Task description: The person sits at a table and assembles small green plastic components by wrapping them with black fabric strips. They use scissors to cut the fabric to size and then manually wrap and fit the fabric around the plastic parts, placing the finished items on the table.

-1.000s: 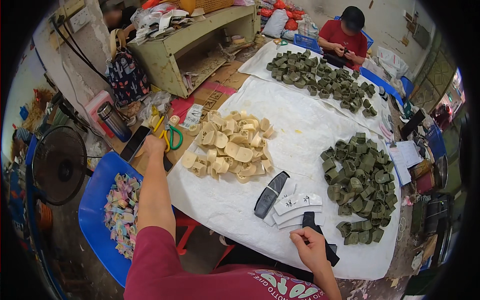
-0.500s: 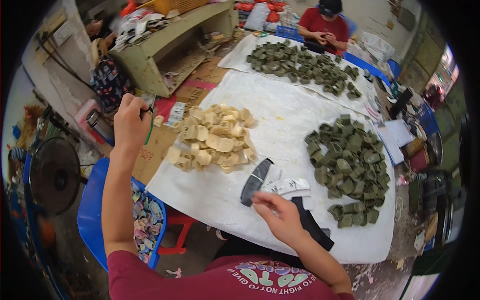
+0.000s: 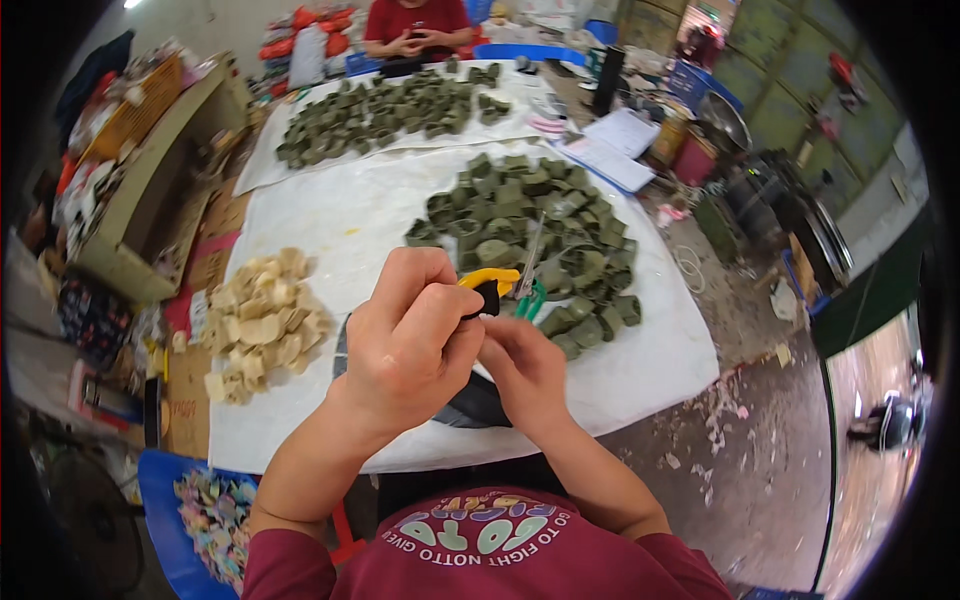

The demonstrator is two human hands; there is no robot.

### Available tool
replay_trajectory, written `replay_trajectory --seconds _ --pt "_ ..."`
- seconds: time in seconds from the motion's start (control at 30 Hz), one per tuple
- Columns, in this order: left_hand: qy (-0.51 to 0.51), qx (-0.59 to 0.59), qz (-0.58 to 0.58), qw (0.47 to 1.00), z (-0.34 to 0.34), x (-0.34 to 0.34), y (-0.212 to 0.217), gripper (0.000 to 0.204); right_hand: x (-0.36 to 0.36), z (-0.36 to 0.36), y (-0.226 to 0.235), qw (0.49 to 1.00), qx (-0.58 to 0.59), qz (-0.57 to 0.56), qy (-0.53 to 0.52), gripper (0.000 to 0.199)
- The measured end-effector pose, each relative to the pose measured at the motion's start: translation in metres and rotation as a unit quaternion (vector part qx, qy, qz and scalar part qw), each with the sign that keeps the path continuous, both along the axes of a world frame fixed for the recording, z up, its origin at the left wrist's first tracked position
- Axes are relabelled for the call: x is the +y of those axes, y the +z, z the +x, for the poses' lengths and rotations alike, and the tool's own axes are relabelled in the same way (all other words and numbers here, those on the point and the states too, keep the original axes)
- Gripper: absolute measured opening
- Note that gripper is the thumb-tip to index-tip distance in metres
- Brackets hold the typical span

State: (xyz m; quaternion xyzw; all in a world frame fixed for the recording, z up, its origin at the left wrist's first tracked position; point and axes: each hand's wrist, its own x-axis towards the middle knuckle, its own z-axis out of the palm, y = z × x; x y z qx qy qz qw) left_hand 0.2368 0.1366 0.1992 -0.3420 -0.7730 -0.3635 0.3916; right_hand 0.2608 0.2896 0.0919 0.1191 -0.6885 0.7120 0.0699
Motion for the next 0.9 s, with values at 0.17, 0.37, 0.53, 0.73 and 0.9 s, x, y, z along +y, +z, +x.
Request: replay_trajectory --seconds 0.17,0.37,0.53,0.73,0.9 --pt "-0.118 0.023 -0.007 0.993 -0.007 0.066 -0.008 0.024 0.055 0.011 -0.014 0.975 -0.022 -0.182 -0.127 0.027" --pt "-0.191 0.043 -0.055 0.979 -0.007 0.113 -0.01 0.026 0.093 0.009 -0.043 0.944 0.0 -0.231 -0.235 0.024" --pt "-0.249 0.087 -0.06 0.963 -0.002 0.149 -0.016 0.024 0.116 0.014 -0.045 0.928 -0.033 -0.3 -0.218 0.021" --pt "-0.305 0.062 -0.058 0.948 0.0 0.177 -0.038 0.022 0.118 0.021 -0.018 0.849 0.005 -0.515 -0.12 0.044" --pt "-0.305 -0.464 0.219 0.802 0.011 0.163 -0.053 0.013 0.17 0.024 -0.035 0.88 -0.027 -0.455 -0.133 0.053"
